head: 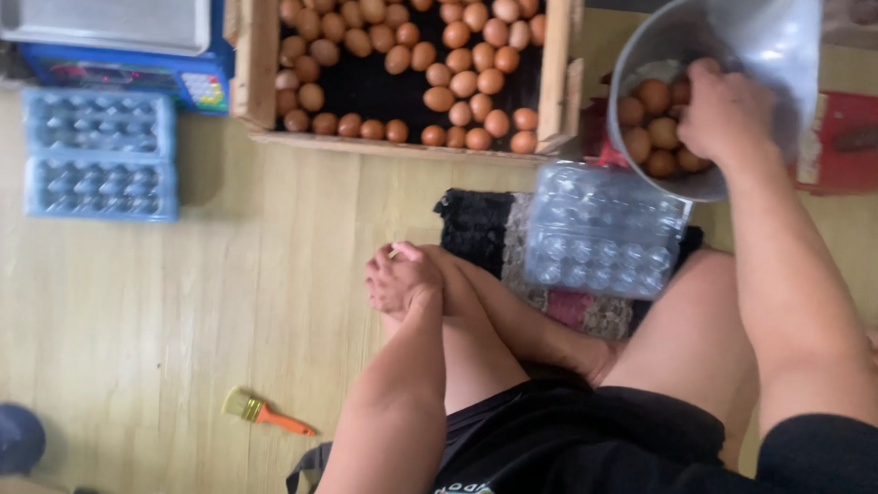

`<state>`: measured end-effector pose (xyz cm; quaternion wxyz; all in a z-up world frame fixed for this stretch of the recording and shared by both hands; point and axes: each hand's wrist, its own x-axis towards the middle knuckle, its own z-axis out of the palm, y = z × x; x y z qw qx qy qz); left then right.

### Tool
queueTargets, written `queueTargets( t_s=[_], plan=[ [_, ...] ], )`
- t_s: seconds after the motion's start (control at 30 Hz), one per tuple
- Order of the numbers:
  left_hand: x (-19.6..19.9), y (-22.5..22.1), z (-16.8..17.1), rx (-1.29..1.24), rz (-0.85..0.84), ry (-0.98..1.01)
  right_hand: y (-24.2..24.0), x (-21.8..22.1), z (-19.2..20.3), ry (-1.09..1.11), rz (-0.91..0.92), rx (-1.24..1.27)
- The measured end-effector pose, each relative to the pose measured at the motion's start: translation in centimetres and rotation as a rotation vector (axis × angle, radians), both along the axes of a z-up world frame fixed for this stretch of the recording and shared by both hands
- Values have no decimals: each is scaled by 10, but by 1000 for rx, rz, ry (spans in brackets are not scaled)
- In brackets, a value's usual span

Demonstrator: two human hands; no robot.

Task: A person sitting on the floor sorts chicken eggs from a wooden crate into a metal scoop.

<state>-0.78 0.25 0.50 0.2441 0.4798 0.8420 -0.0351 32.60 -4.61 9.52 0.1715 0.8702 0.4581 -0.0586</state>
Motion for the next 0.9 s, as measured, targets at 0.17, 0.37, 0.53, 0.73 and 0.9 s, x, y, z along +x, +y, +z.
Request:
queueTargets(
  t_s=[0.17,0.37,0.53,0.73,0.9],
  plan=[
    [-10,-5,-19,141,-108,-14,0,-13,17,25,-35,16],
    [-1,-9,-57,343,-207,87,-29,-10,19,396,-29,597],
    [-1,-3,-43,287,-150,49,-4,-91,57,962,56,1017],
    [-1,-8,-60,443,-84,54,86,-181,0,1411,230,840],
    [-5,-7,-71,456,-102,68,165,-210,-59,873,218,419]
  ],
)
